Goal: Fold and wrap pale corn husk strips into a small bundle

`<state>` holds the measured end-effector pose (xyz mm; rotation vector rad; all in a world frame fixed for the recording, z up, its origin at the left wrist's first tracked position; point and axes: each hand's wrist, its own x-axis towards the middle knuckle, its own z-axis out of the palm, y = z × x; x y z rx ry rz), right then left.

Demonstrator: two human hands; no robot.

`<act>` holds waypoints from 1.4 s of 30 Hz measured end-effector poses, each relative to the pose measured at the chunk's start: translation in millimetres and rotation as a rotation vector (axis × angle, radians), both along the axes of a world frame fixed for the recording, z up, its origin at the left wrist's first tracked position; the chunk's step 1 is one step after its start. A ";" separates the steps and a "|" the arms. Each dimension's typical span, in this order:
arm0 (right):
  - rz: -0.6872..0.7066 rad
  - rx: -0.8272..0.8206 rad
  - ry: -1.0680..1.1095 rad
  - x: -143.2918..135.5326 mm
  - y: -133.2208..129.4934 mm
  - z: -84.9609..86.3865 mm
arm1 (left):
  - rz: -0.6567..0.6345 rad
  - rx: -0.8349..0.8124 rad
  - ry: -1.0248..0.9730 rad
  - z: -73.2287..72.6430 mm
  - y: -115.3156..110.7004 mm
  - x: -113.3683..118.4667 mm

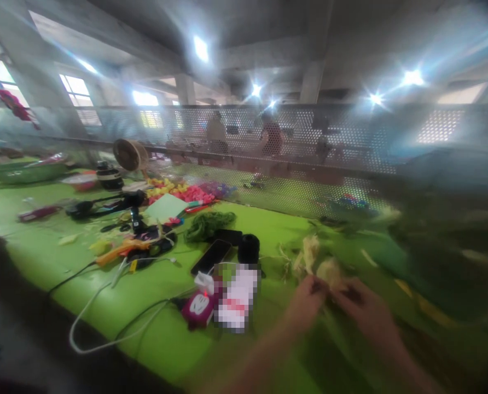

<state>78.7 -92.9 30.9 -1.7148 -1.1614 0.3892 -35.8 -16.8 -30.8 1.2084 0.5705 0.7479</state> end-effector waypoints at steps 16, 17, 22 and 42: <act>-0.029 -0.100 -0.009 -4.9 -0.4 8.1 | 0.021 0.053 0.026 21.6 -7.5 -6.1; -0.013 -0.112 -0.021 -5.7 0.3 10.9 | 0.024 0.066 0.037 25.2 -7.1 -8.9; 0.077 -0.118 -0.079 -6.0 4.1 14.5 | 0.024 0.128 0.056 31.1 -2.7 -19.3; 0.149 -0.191 -0.038 8.0 -5.5 -3.0 | 0.038 0.162 0.163 13.8 1.9 -32.9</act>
